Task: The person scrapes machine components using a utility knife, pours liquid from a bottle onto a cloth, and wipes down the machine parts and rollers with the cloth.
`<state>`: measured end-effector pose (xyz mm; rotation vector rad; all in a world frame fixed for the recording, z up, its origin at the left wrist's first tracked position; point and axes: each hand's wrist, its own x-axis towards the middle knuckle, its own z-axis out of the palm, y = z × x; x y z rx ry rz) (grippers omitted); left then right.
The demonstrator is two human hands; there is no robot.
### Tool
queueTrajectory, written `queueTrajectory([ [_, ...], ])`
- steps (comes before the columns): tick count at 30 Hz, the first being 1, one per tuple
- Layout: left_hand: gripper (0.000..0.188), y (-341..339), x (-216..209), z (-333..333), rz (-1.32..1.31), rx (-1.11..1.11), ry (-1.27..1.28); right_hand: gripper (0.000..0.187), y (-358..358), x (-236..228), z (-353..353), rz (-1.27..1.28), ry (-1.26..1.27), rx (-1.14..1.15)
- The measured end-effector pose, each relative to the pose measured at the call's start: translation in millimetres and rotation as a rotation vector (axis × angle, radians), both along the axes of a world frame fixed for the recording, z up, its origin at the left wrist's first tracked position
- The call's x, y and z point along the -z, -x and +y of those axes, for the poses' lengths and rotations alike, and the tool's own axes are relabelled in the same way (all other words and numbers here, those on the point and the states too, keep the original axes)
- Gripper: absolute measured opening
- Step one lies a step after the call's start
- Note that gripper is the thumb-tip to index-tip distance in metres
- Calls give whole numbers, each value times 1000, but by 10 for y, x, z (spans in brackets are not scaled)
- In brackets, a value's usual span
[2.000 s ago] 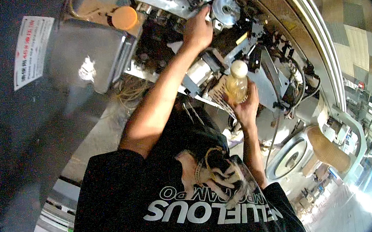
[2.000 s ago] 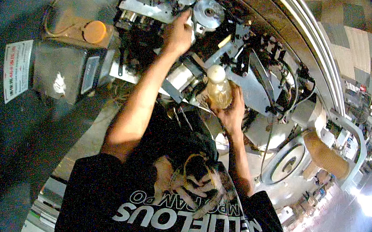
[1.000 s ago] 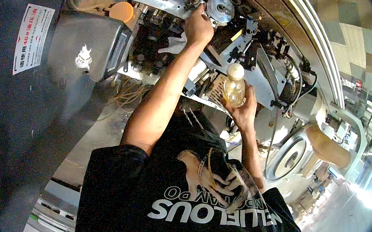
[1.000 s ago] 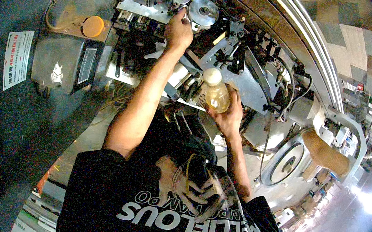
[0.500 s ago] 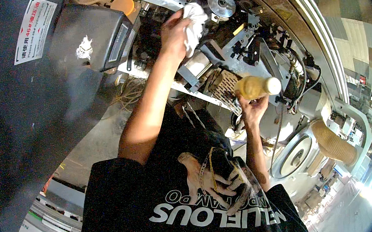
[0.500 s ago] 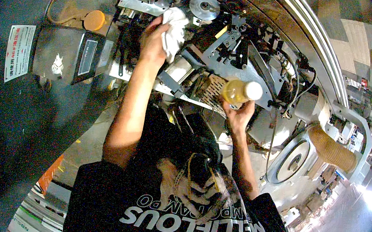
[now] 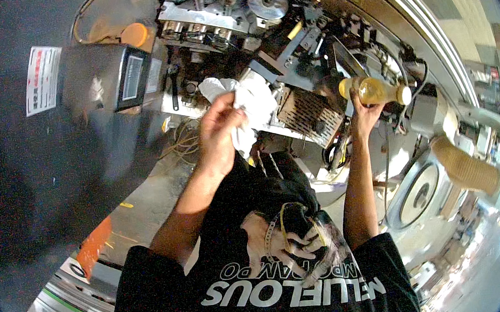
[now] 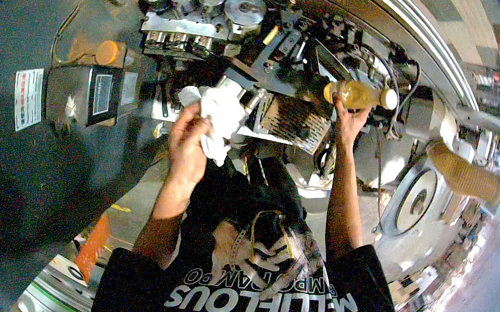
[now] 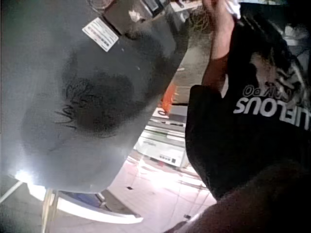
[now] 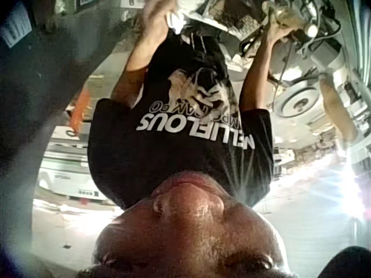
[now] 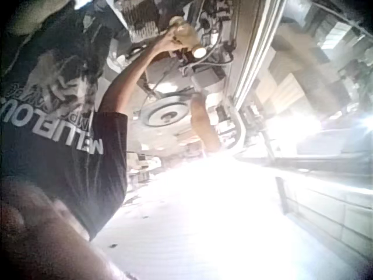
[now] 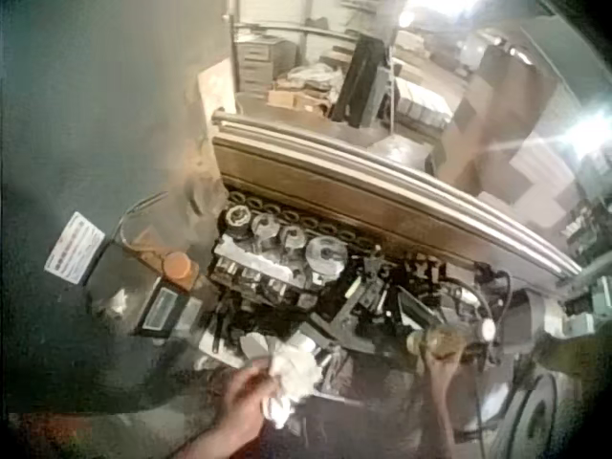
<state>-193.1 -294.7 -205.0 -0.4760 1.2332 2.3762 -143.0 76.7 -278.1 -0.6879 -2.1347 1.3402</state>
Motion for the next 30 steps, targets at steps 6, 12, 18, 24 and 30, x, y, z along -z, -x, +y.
queueTrajectory([
  [6, 23, -504, 150, 865, -28, 301, -89, 76, -128, 255, 519, -34, 68, -91],
  [12, 22, -1151, 355, 1821, -186, 265, -153, 66, -916, -230, 377, -132, -36, 212],
  [18, 39, -2228, 615, 3168, -52, 726, 33, 32, -2556, -156, 708, -141, 695, -8],
  [24, 22, -3593, 1462, 4792, 205, 1132, 319, 34, -4770, 771, 1748, -197, 557, 583],
  [30, 27, -4529, 2782, 6614, 1192, 1212, 950, 29, -6410, 710, 2431, -215, 577, 752],
])
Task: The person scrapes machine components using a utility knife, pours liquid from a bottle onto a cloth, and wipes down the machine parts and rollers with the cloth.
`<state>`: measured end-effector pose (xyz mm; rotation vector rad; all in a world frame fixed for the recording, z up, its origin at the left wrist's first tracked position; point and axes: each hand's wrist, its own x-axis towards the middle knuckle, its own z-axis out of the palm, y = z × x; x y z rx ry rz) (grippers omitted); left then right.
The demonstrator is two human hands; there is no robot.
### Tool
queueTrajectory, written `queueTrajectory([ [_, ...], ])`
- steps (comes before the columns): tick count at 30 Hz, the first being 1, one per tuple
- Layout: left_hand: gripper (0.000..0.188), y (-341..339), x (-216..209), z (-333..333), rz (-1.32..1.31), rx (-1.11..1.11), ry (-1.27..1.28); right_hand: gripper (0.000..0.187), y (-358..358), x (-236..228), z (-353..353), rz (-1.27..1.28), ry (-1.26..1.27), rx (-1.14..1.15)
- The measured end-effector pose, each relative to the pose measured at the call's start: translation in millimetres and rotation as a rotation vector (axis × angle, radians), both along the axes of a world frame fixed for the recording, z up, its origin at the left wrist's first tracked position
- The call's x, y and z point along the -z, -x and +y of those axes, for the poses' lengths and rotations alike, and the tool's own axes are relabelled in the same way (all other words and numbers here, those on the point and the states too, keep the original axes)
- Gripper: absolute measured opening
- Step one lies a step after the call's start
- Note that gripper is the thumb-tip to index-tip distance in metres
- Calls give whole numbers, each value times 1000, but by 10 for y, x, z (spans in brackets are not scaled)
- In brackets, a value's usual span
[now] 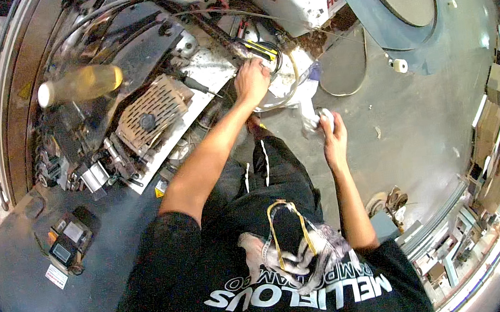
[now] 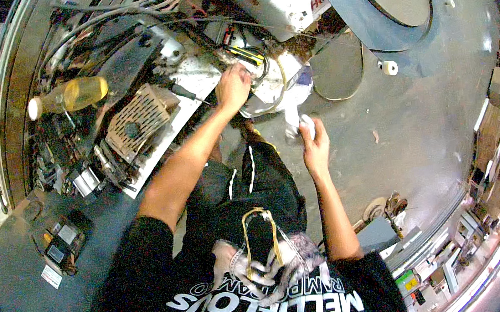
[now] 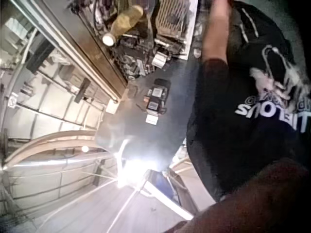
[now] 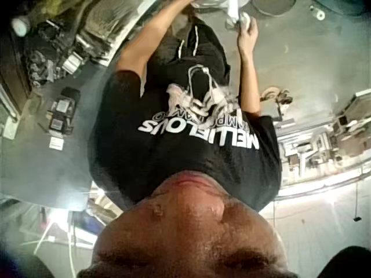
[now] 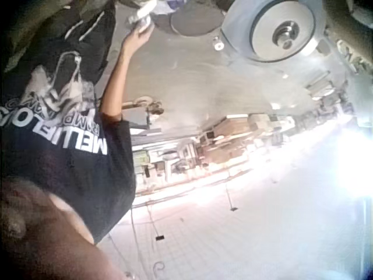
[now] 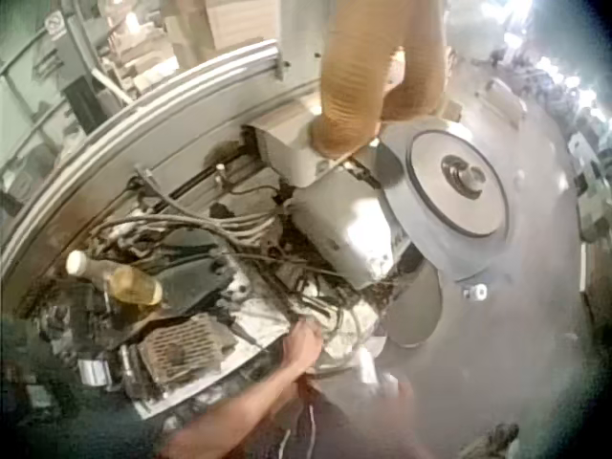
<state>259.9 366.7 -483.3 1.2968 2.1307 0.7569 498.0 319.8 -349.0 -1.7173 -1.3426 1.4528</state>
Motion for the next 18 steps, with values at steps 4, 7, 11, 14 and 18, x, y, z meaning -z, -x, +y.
queueTrajectory([
  [4, 34, -383, 534, 1066, 221, 177, 430, 26, -875, 27, 105, -45, 15, 149],
  [7, 49, -538, 909, 1525, 116, 190, 623, 24, -1417, 107, 100, -107, 24, 243],
  [11, 50, -862, 1094, 1859, 89, -87, 768, 25, -1740, 140, 114, -196, 43, 320],
  [14, 60, -1058, 1019, 1949, 22, -287, 788, 27, -1867, 253, 38, -175, 47, 368],
  [18, 51, -985, 866, 1922, 23, -355, 705, 27, -1717, 272, 205, -103, 45, 342],
])
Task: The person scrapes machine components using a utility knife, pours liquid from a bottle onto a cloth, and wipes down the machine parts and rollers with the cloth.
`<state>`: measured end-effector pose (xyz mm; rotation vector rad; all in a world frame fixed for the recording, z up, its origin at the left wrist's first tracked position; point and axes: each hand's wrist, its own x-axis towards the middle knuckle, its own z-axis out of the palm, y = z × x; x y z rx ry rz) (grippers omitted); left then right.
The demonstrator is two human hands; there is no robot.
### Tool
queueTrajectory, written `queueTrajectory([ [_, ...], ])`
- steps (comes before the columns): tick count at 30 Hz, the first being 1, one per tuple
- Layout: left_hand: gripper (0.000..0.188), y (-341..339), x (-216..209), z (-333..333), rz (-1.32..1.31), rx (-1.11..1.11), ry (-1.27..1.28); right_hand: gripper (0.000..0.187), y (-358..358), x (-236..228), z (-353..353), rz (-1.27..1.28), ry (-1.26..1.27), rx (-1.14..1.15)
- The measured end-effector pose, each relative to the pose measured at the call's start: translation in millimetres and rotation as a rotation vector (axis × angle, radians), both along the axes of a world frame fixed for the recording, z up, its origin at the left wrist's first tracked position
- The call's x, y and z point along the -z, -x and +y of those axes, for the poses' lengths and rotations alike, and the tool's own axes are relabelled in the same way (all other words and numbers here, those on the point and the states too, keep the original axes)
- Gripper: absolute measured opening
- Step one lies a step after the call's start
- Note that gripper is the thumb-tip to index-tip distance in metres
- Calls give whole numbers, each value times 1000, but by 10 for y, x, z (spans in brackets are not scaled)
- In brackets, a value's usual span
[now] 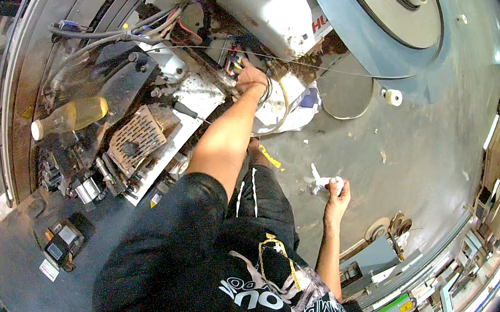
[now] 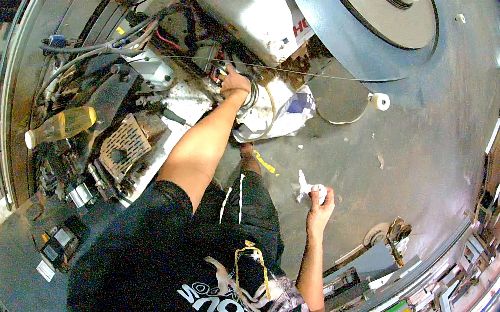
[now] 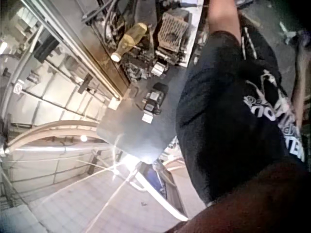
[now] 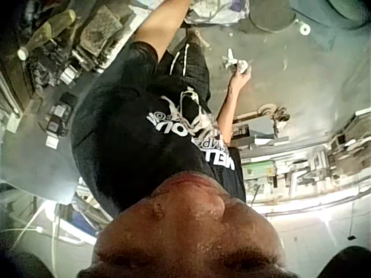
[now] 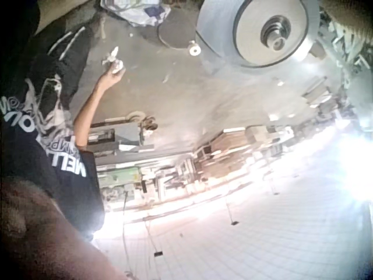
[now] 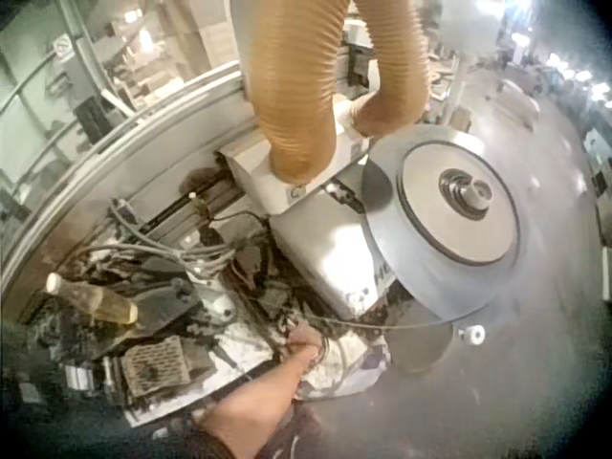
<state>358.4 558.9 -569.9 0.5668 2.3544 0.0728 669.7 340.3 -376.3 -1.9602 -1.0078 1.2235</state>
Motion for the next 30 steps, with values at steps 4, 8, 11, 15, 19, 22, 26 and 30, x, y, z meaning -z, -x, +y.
queueTrajectory([
  [4, 55, 98, -630, -492, -143, 234, -292, 22, 403, -68, 270, 13, -23, -111],
  [8, 56, 547, -1709, -1560, -261, 372, -563, 25, 1512, -402, 546, 141, 42, -304],
  [11, 58, 1095, -2422, -2552, -348, 368, -690, 29, 2546, -621, 361, 248, -7, -624],
  [15, 73, 1897, -2944, -3806, -362, 11, -824, 25, 3943, -902, -200, 436, 136, -844],
  [19, 70, 2813, -3145, -5028, -192, -223, -863, 20, 5314, -1268, -1159, 422, 160, -972],
  [22, 54, 3354, -3292, -5863, -489, -553, -1026, 18, 6083, -1454, -1966, 407, 119, -1215],
  [26, 39, 4237, -3610, -6851, -727, -955, -1230, 20, 6939, -1595, -2912, 491, 137, -1276],
  [30, 41, 5248, -3545, -7610, -434, -1151, -1255, 21, 7657, -1772, -3569, 423, 169, -1393],
])
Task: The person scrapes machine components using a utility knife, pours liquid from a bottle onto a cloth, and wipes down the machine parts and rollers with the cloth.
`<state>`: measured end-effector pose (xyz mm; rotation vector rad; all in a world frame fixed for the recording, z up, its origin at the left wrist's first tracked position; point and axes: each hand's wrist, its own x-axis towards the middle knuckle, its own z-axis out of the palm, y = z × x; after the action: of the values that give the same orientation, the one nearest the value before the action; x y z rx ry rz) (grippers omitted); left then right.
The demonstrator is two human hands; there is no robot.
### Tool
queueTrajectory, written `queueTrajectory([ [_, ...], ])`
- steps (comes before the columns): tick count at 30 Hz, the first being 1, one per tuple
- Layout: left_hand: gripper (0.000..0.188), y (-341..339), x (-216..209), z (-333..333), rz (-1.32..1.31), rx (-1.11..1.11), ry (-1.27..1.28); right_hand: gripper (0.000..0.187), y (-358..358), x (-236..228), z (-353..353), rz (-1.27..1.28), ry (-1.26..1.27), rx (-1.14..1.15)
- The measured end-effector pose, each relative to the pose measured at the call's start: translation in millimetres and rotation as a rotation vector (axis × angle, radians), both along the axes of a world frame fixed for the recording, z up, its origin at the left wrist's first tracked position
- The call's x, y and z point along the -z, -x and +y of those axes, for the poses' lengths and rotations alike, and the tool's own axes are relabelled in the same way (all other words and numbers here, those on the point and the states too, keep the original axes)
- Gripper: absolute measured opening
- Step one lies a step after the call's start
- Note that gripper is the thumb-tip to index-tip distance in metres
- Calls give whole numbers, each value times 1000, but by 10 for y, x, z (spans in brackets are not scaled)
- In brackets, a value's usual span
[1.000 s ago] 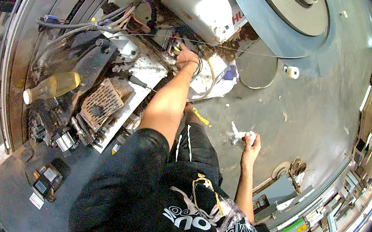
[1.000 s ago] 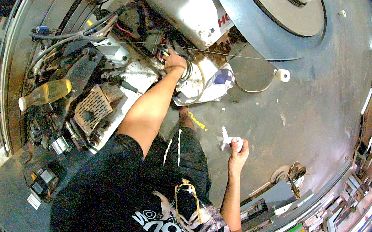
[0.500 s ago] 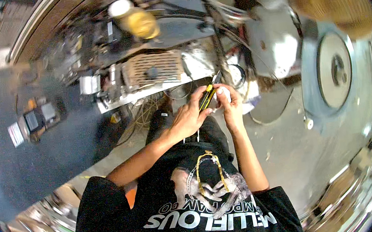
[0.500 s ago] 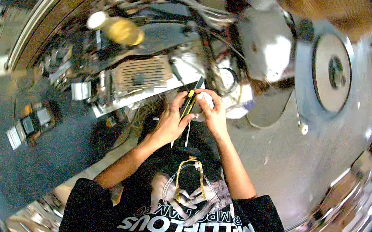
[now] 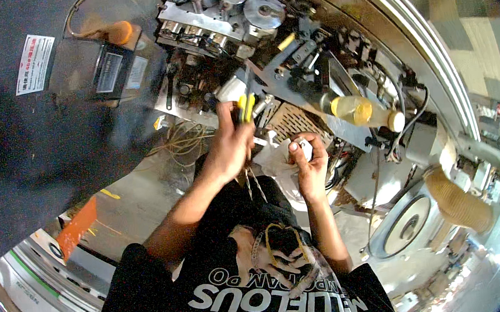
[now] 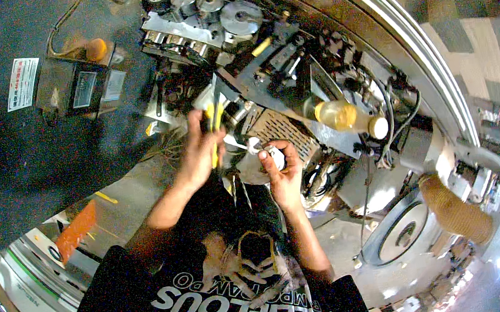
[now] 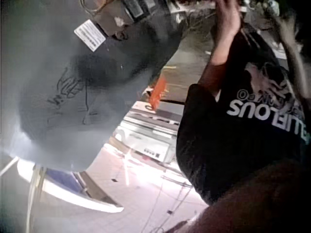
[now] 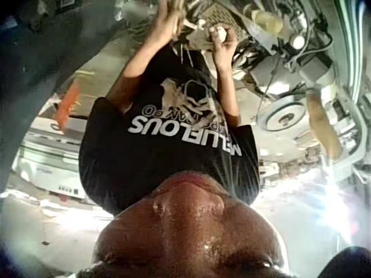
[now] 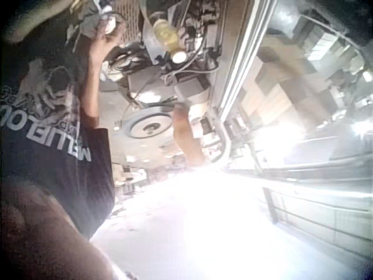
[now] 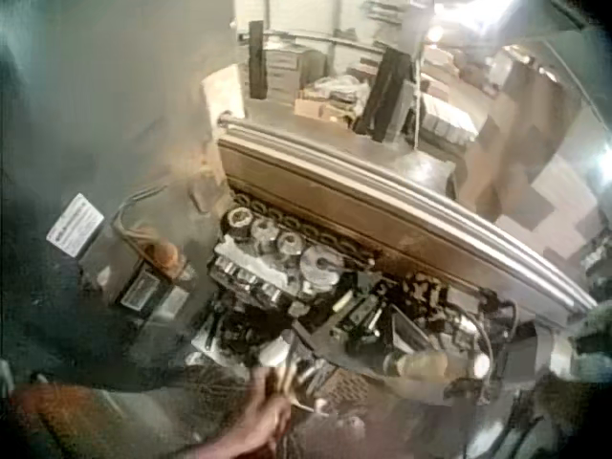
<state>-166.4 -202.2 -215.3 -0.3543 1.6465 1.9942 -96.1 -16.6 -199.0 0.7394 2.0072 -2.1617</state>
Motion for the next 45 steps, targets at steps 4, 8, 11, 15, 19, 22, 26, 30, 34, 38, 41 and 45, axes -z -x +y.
queueTrajectory([
  [4, 61, 1022, 107, -362, -28, -136, -80, 20, 402, 32, -333, 2, -119, -44],
  [8, 62, 1720, 203, -417, -155, -53, -164, 17, 618, 106, -419, -25, -215, -32],
  [11, 60, 2084, 369, -386, -225, 88, -128, 16, 761, 75, -448, -20, -167, 14],
  [15, 34, 2273, 574, -201, -249, 94, 35, 18, 864, 54, -464, -41, -260, 20],
  [19, 59, 2421, 600, -182, -193, 178, 34, 18, 880, 149, -425, -39, -312, 16],
  [22, 64, 2447, 609, -128, -243, 174, 125, 17, 884, 150, -446, -87, -268, 32],
  [26, 66, 2466, 558, -33, -175, 228, 263, 16, 945, 68, -505, -144, -204, 35],
  [30, 66, 2455, 534, -6, -189, 253, 328, 15, 973, 59, -511, -127, -237, 46],
  [34, 66, 2462, 591, 2, -155, 281, 399, 16, 983, 17, -509, -120, -230, 43],
  [38, 66, 2433, 484, 1, -153, 296, 351, 16, 922, 63, -454, -136, -201, 57],
  [41, 68, 2408, 518, 7, -118, 302, 426, 17, 904, 84, -458, -110, -160, 80],
  [45, 73, 2397, 593, 35, -24, 309, 460, 17, 864, 153, -388, -101, -290, 24],
])
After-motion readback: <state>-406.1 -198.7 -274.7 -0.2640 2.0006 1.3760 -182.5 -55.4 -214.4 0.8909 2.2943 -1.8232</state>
